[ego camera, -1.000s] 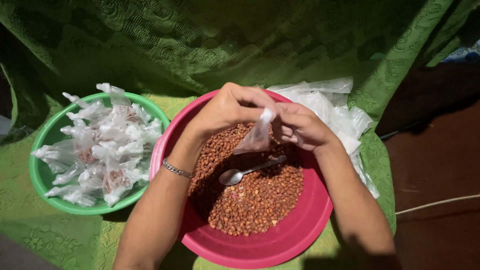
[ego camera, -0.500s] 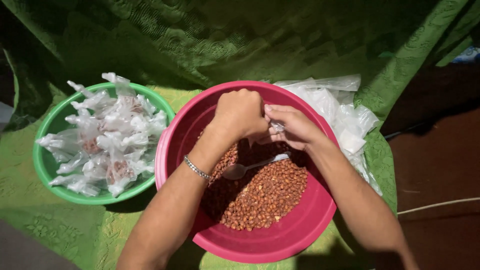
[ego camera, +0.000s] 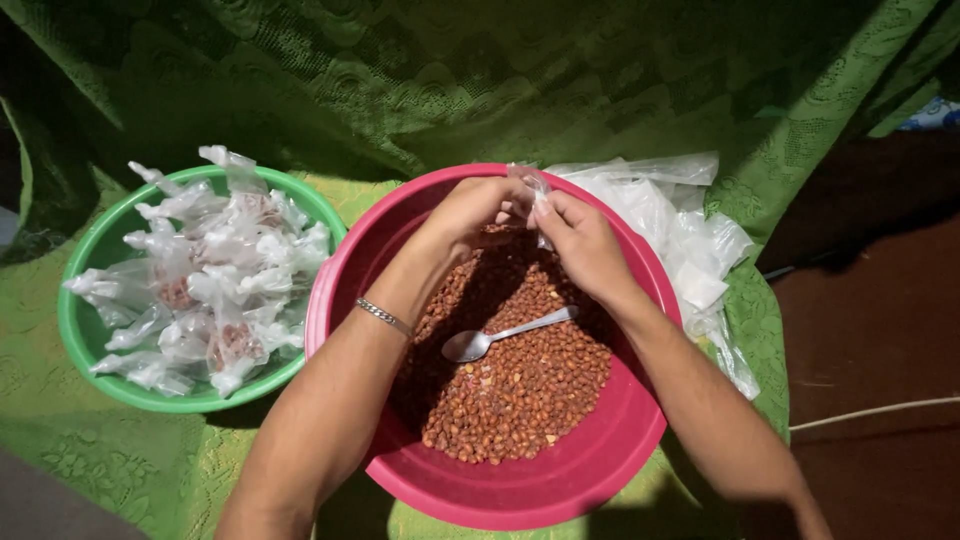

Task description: Scooping peanuts from a large bowl into small plastic bags using a spoon and tying them closed.

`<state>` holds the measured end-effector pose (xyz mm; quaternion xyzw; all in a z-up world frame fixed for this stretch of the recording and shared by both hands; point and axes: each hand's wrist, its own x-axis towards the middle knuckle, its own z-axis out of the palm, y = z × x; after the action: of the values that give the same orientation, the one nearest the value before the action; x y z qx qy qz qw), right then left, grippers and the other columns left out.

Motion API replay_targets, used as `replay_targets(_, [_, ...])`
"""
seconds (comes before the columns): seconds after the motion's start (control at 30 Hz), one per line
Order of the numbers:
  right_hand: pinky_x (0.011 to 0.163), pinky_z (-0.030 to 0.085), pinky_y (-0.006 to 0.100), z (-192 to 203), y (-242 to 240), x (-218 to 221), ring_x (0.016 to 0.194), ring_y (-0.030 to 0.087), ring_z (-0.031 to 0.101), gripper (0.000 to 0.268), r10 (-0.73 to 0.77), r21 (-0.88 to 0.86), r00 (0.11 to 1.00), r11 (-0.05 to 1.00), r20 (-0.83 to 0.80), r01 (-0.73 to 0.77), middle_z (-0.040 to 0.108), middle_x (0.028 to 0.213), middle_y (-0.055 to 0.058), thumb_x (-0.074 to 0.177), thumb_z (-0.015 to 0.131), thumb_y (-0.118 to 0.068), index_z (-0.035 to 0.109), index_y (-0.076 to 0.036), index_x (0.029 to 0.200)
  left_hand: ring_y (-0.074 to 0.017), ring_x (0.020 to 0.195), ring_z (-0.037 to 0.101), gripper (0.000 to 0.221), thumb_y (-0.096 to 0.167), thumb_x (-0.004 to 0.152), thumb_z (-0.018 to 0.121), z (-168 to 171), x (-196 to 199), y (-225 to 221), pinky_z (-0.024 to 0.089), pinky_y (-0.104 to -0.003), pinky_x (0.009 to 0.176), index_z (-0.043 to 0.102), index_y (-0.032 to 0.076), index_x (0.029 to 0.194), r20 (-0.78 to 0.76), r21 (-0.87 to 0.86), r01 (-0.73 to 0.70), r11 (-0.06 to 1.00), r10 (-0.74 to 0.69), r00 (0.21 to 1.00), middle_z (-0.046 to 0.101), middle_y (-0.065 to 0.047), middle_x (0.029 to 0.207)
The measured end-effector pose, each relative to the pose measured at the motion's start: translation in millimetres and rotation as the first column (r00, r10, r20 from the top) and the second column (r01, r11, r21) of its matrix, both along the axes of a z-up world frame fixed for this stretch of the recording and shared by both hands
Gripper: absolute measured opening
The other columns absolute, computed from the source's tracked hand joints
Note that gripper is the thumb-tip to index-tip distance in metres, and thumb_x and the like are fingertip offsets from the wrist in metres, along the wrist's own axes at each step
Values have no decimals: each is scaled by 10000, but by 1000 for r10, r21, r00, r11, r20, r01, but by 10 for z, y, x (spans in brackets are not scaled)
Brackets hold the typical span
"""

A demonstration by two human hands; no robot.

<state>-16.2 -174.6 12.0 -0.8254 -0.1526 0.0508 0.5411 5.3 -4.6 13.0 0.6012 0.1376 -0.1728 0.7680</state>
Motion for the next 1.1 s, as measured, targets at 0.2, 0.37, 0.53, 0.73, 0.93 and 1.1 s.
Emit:
replay_targets(0.2, [772, 503, 363, -323, 4, 77, 811, 225, 627, 291, 62, -77, 964, 996, 257, -44, 590, 756, 86, 1028, 633, -174, 638, -84, 751, -188, 712, 682, 290, 198, 789, 784, -242, -43, -177, 581, -309, 587, 740, -3, 993, 61, -57, -133, 989, 136, 989, 677, -129, 818])
replay_targets(0.37, [809, 513, 457, -359, 37, 31, 870, 344, 632, 206, 89, -160, 935, 986, 344, -35, 568, 843, 179, 929, 649, -97, 628, -6, 746, -220, 564, 716, 292, 152, 807, 791, -730, 245, -258, 576, -283, 459, 683, -33, 1005, 150, -119, -81, 990, 99, 984, 701, -181, 734])
replay_targets(0.53, [841, 515, 557, -325, -21, 15, 950, 470, 655, 119, 151, -228, 910, 972, 386, -65, 623, 986, 240, 856, 677, -63, 649, 39, 802, -250, 587, 728, 251, 114, 859, 754, -533, 179, -145, 595, -340, 478, 668, -65, 1012, 278, -77, -10, 997, 31, 960, 673, -172, 729])
replay_targets(0.73, [764, 522, 381, -134, -134, 100, 799, 289, 646, 138, -10, -77, 834, 995, 552, 63, 610, 794, 112, 923, 812, -160, 702, -86, 886, -163, 780, 626, 200, 127, 896, 727, 18, -169, 115, 549, -322, 765, 705, -31, 1016, 512, 348, 51, 936, -236, 826, 708, -108, 824])
replay_targets(0.93, [753, 514, 336, -98, -159, 125, 822, 236, 630, 151, 58, -58, 859, 998, 509, -33, 633, 913, 92, 902, 830, -152, 774, -108, 1036, -168, 731, 639, 186, 183, 893, 708, 223, -304, 158, 557, -332, 701, 736, 26, 988, 399, 456, 216, 864, -415, 818, 682, -62, 779])
replay_targets(1.1, [660, 486, 306, -117, -154, 143, 729, 192, 594, 136, 89, -55, 869, 996, 486, -72, 621, 859, 90, 881, 838, -120, 765, -69, 984, -187, 694, 682, 178, 192, 895, 683, -162, 4, 121, 558, -325, 671, 735, 30, 948, 362, 504, 222, 834, -438, 823, 689, -71, 735])
